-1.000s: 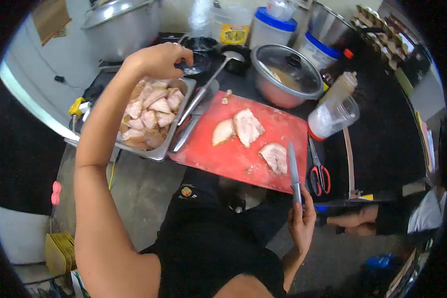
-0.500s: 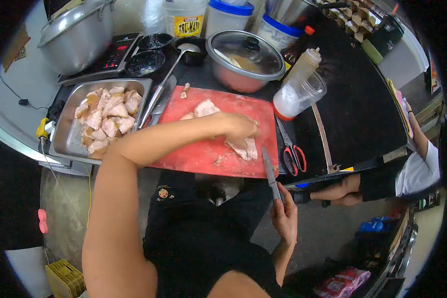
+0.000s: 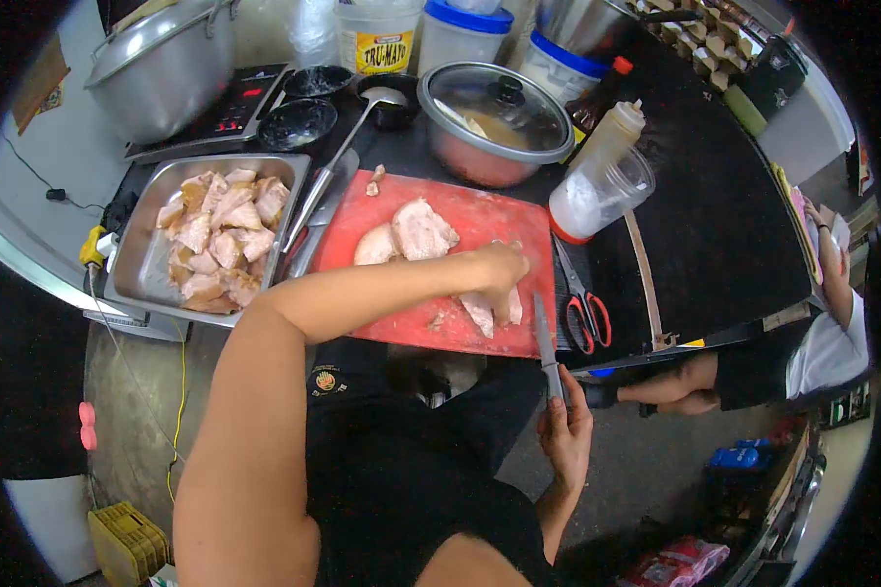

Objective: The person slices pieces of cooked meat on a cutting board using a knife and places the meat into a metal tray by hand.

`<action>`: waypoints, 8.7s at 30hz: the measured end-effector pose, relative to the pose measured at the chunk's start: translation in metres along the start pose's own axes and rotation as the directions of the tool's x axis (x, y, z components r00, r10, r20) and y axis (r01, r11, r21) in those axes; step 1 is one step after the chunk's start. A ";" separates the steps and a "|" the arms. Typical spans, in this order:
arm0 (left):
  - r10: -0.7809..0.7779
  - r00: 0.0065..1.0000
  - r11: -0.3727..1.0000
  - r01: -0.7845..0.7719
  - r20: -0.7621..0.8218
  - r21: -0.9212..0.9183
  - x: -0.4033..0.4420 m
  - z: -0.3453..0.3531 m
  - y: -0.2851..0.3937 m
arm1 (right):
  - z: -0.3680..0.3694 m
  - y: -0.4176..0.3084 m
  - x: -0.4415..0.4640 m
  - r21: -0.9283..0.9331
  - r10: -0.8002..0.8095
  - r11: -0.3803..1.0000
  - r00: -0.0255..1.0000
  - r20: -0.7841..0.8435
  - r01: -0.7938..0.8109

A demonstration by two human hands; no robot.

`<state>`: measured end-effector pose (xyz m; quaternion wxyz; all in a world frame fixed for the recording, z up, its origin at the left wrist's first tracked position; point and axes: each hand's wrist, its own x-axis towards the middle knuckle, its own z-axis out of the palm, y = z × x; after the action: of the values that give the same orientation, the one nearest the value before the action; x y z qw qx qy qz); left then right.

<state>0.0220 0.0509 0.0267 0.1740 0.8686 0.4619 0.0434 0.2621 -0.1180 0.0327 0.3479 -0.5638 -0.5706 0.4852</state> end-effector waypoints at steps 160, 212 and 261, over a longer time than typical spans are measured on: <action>-0.403 0.735 0.910 0.261 -0.545 -0.322 -0.147 0.031 -0.005 | 0.054 -0.048 0.006 -0.606 -0.141 0.740 0.948 0.286 0.293; -0.363 0.808 0.205 -0.418 -0.465 -0.885 -0.185 -0.046 -0.039 | 0.037 -0.037 0.004 -0.387 -0.361 0.829 0.915 0.179 0.403; -0.230 0.822 0.961 0.109 -0.521 -0.254 -0.114 0.023 0.005 | 0.029 -0.025 0.005 -0.601 -0.289 0.756 0.956 0.049 0.260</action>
<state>-0.0343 -0.0509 0.0167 0.1303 0.7516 0.5607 0.3222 0.2263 -0.1154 0.0476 0.2316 -0.5661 -0.7628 0.2097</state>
